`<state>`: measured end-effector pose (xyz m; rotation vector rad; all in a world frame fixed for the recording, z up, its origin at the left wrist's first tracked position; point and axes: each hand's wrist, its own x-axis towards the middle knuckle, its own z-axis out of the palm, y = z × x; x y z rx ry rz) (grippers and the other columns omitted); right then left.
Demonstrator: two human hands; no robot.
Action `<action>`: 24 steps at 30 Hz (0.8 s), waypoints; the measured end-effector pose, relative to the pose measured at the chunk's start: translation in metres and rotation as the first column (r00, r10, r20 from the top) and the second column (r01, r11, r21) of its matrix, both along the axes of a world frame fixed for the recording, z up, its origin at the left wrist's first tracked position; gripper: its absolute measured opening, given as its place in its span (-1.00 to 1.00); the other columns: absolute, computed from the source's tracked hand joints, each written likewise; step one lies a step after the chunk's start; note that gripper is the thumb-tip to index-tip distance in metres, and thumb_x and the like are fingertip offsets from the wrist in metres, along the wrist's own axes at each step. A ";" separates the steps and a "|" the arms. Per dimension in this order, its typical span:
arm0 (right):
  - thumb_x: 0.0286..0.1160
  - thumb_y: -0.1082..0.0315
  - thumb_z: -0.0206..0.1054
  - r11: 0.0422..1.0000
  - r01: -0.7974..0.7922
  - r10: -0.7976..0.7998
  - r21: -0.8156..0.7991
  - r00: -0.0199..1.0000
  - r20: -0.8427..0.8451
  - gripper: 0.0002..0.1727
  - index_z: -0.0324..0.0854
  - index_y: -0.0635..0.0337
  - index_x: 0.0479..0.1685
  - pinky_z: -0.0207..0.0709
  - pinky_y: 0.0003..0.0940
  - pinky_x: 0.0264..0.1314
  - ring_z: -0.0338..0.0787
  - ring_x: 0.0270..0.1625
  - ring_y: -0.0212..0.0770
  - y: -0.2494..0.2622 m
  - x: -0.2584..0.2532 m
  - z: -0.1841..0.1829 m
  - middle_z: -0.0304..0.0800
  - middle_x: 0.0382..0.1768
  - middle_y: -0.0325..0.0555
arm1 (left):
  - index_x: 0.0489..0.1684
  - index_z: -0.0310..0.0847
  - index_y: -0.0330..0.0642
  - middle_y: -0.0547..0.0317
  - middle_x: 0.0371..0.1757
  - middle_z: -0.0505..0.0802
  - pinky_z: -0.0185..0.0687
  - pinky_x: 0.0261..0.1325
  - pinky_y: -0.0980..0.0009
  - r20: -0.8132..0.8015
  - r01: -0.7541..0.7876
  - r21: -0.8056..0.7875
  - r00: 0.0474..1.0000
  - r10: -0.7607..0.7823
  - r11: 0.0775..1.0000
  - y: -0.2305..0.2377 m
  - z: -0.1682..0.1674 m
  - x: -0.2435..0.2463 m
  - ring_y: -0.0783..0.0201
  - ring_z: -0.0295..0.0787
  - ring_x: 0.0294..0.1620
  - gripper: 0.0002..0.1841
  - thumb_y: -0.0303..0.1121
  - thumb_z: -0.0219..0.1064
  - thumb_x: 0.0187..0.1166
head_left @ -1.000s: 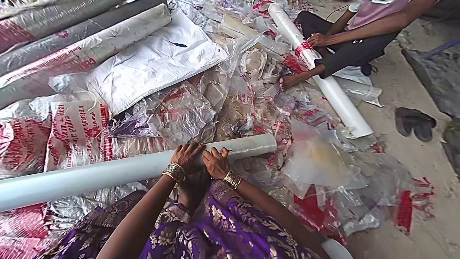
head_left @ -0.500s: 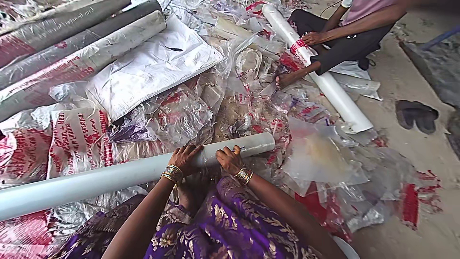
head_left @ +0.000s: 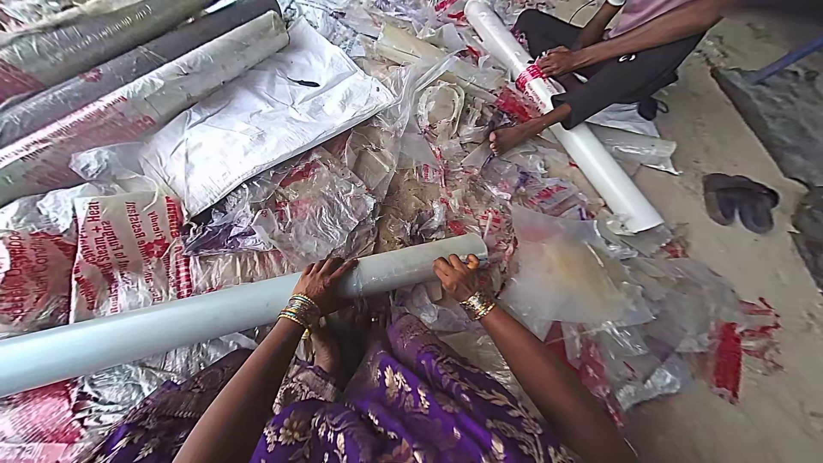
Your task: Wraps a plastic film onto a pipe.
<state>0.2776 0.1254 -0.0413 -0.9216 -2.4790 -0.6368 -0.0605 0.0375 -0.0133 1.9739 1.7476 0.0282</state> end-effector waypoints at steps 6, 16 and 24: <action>0.35 0.66 0.32 0.877 0.382 -0.360 -0.292 0.924 0.129 -0.77 0.85 0.30 -0.14 0.41 0.51 0.19 0.84 0.06 0.32 0.003 0.077 0.009 0.90 -0.01 0.15 | 0.77 0.36 0.22 -0.09 0.65 0.58 0.32 0.59 -0.23 -0.024 -0.003 -0.010 1.000 0.003 1.000 0.001 -0.002 0.003 -0.21 0.47 0.65 0.00 0.15 0.67 0.13; 0.64 0.42 0.30 0.020 0.343 -0.986 -0.939 0.164 0.039 -0.71 0.80 0.20 0.22 0.46 0.06 0.46 0.75 0.36 0.06 0.031 0.050 0.067 0.82 0.26 0.14 | 0.84 0.22 0.17 -0.14 0.72 0.47 0.29 0.59 -0.29 -0.027 0.012 -0.154 1.000 -0.016 0.988 0.011 0.014 0.002 -0.28 0.42 0.66 0.07 0.05 0.71 0.16; 0.52 0.47 0.43 0.046 -0.009 -0.984 -0.999 -0.171 -0.044 -0.79 0.74 0.36 0.06 0.62 -0.36 -0.25 0.69 -0.42 -0.29 0.029 0.032 0.055 0.78 -0.25 0.01 | 0.86 0.18 0.17 -0.12 0.64 0.59 0.39 0.50 -0.30 -0.114 -0.015 -0.188 0.993 -0.007 0.982 0.001 0.012 -0.016 -0.24 0.57 0.55 0.11 0.30 0.61 0.17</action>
